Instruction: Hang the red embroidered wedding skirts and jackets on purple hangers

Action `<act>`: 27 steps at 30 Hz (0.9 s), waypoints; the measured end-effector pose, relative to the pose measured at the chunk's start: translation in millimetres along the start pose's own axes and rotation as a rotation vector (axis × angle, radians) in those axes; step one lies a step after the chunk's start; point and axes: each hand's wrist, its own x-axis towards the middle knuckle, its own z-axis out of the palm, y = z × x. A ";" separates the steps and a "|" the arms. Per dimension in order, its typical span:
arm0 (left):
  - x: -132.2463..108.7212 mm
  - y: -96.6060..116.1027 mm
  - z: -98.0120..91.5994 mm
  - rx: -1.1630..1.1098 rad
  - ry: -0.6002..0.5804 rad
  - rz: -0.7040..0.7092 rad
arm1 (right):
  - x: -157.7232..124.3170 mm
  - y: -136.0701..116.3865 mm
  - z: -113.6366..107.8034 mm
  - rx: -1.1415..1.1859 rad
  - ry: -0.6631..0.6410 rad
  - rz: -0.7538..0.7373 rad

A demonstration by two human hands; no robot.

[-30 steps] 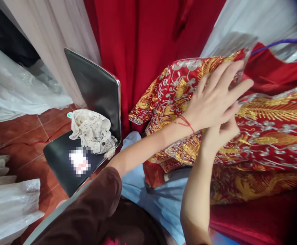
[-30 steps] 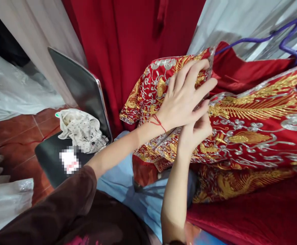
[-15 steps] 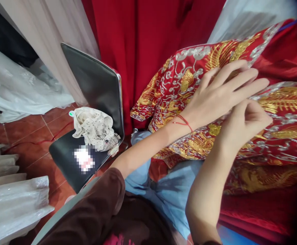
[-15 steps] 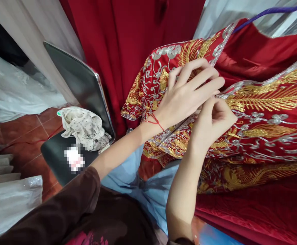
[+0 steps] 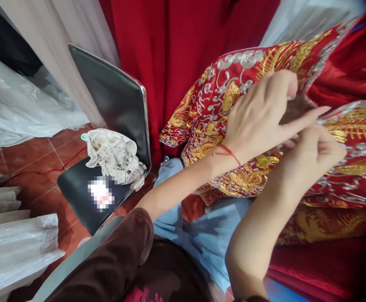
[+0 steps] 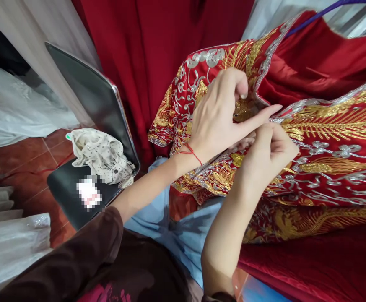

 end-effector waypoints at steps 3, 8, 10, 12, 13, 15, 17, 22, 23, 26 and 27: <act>2.3 0.6 2.2 -0.043 -0.027 -0.034 | -2.0 -2.2 1.1 -0.012 -0.026 -0.006; 7.2 3.1 4.4 -0.100 -0.163 -0.012 | 0.2 2.6 0.2 -0.019 0.025 -0.010; 9.7 2.0 4.6 -0.142 -0.200 -0.041 | 2.1 6.2 -0.1 -0.017 0.036 -0.021; 11.8 -0.6 5.9 -0.216 -0.253 -0.084 | 3.4 9.0 1.0 -0.011 0.037 -0.035; 12.5 -2.1 7.4 -0.262 -0.277 -0.091 | 3.7 9.8 2.3 -0.004 0.042 -0.038; 13.1 -4.7 11.7 -0.350 -0.286 -0.067 | 3.4 10.1 6.2 0.007 0.065 -0.035; 12.5 -5.9 17.0 -0.401 -0.248 -0.031 | 1.7 9.1 11.3 0.022 0.104 -0.016; 7.7 -6.7 21.5 -0.396 -0.183 0.022 | -3.9 5.6 20.9 0.026 0.131 0.002; 6.8 -7.1 20.3 -0.390 -0.185 0.031 | -4.4 5.5 21.8 0.024 0.125 0.000; 5.1 -8.8 16.6 -0.373 -0.191 0.040 | -4.4 7.0 23.3 0.052 0.155 0.015; 5.0 -9.2 16.3 -0.370 -0.192 0.037 | -4.0 8.2 23.6 0.063 0.171 0.022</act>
